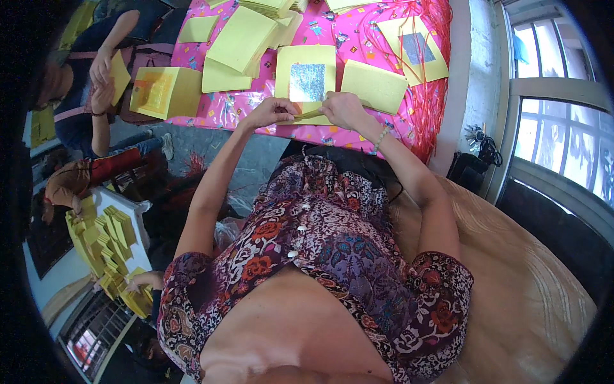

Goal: The person sets down a tied stack of paper, wipes an object with a cloth, and repeatedly folds sheets of paper around cardboard squares by hand.

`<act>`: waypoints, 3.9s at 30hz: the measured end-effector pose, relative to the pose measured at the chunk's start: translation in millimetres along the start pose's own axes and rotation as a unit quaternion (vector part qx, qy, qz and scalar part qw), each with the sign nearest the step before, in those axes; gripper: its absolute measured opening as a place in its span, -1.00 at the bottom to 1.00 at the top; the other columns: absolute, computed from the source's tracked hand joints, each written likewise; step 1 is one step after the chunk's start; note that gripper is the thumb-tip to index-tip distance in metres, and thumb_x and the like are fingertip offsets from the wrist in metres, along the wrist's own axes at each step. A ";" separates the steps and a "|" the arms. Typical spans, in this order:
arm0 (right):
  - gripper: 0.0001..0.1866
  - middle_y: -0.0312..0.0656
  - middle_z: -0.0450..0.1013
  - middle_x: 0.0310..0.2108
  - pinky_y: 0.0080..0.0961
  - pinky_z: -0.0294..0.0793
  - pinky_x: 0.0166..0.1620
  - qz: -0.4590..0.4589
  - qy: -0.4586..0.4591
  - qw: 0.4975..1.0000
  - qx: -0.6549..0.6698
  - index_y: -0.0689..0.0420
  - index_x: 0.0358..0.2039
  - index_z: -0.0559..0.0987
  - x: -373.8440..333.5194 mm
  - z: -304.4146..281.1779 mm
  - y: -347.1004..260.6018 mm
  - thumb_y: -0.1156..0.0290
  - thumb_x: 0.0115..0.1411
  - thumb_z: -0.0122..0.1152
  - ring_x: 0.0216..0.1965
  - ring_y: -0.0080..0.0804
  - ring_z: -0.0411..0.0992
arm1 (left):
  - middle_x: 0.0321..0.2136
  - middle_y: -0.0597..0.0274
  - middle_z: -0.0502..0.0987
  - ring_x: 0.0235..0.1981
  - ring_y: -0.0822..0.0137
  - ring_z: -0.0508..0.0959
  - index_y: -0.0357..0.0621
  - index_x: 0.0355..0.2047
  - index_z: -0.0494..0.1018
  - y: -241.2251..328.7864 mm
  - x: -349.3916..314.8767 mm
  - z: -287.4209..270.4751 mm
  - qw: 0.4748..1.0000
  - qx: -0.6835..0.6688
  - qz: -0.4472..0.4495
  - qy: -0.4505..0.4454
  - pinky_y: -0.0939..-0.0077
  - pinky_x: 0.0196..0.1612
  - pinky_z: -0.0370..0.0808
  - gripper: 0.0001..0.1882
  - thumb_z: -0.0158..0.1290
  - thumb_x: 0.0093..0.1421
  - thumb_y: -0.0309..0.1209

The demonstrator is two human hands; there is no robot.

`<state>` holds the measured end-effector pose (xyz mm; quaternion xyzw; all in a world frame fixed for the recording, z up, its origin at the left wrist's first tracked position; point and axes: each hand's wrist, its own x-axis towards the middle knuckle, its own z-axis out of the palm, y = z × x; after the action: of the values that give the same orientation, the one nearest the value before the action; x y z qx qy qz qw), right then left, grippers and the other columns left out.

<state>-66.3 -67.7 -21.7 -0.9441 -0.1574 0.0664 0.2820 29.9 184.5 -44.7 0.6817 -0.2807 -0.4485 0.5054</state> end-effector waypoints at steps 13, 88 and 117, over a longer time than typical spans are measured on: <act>-0.71 -0.14 0.41 -0.47 -0.23 0.45 -0.36 -0.009 -0.011 1.000 -0.018 0.13 -0.49 0.59 -0.6 -5.0 -2.1 0.17 0.15 0.10 -0.43 -0.15 0.47 | -0.39 0.36 0.53 -0.36 0.58 0.47 -0.27 -0.36 0.50 1.0 0.8 0.9 0.999 0.017 -0.029 -0.013 0.66 -0.25 0.44 -0.93 0.13 0.12 -0.57; -0.77 -0.02 0.30 -0.51 -0.16 0.34 -0.42 0.235 0.253 0.927 0.147 0.21 -0.48 0.35 15.7 4.2 4.9 0.39 0.09 0.20 -0.47 -0.06 0.35 | -0.62 0.27 0.50 -0.62 0.43 0.46 -0.19 -0.35 0.44 32.6 32.0 7.6 0.870 0.174 -0.101 0.450 0.48 -0.52 0.39 -0.61 0.26 -0.01 -0.17; -0.76 0.05 0.30 -0.42 -0.05 0.37 -0.33 0.258 0.233 0.929 0.128 0.23 -0.44 0.31 24.3 18.2 24.5 0.36 0.10 0.15 -0.37 0.05 0.35 | -0.49 0.16 0.52 -0.42 0.15 0.55 -0.17 -0.32 0.41 41.1 50.9 7.1 0.855 0.157 -0.194 0.455 0.24 -0.32 0.45 -0.53 0.28 -0.09 -0.11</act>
<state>-41.0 -69.7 -51.2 -0.8969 0.1713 -0.0658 0.4024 48.8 125.2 -23.4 0.9203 0.0517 -0.1276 0.3661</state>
